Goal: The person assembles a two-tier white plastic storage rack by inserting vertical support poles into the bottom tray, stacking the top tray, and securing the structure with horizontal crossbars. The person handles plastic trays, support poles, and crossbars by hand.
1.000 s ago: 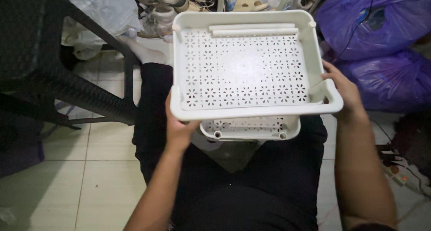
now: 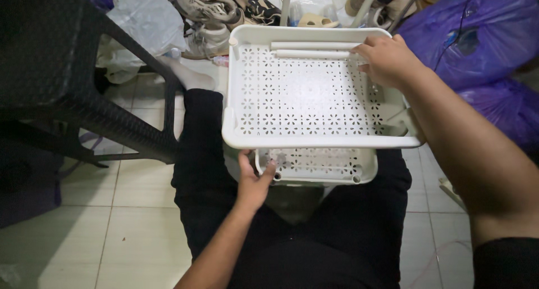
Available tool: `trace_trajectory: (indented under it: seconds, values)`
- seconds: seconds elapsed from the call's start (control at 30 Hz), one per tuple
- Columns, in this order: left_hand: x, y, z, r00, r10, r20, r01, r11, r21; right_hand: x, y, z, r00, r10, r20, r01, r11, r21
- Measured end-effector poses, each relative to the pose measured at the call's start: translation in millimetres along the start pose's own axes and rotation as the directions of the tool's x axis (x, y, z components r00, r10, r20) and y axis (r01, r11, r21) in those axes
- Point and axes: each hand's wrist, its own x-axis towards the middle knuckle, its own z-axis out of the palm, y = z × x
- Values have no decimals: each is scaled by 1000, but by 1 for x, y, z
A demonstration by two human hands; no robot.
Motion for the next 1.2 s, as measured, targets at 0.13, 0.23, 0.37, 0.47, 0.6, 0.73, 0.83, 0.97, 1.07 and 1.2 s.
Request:
trace_trajectory:
  seconds: [0.13, 0.23, 0.37, 0.47, 0.6, 0.73, 0.83, 0.97, 1.07, 1.2]
  values:
    - [-1, 21, -2, 985, 147, -88, -132, 980, 152, 3, -3, 2, 996, 35, 86, -29, 997, -72]
    - [-2, 40, -2, 973, 213, -90, -199, 970, 142, 1, -5, 0, 999, 12, 50, -9, 997, -76]
    - [0, 55, -3, 977, 210, -27, -195, 941, 275, -4, -16, -20, 996, 82, 20, -83, 996, 42]
    - [1, 56, -4, 954, 296, 40, -297, 925, 236, -19, -31, -47, 983, 175, -46, -161, 961, 223]
    - [1, 48, -8, 928, 368, 65, -367, 865, 342, -52, -61, -83, 970, 222, -101, -159, 888, 431]
    - [1, 33, -11, 914, 403, 48, -398, 866, 303, -90, -100, -101, 938, -18, -347, 237, 765, 599]
    - [-7, 25, -16, 885, 465, -24, -442, 856, 269, -132, -151, -93, 964, 260, 58, -78, 65, 995]
    - [-22, 33, -23, 877, 479, -50, -450, 852, 266, -156, -211, -76, 991, -14, -135, 124, 498, 858]
    - [-34, 47, -29, 818, 556, 148, -561, 713, 421, -153, -237, -57, 955, -76, -286, 277, 569, 774]
    - [-32, 64, -27, 759, 592, 273, -634, 572, 521, -149, -256, -34, 989, -2, -149, 123, 573, 810]
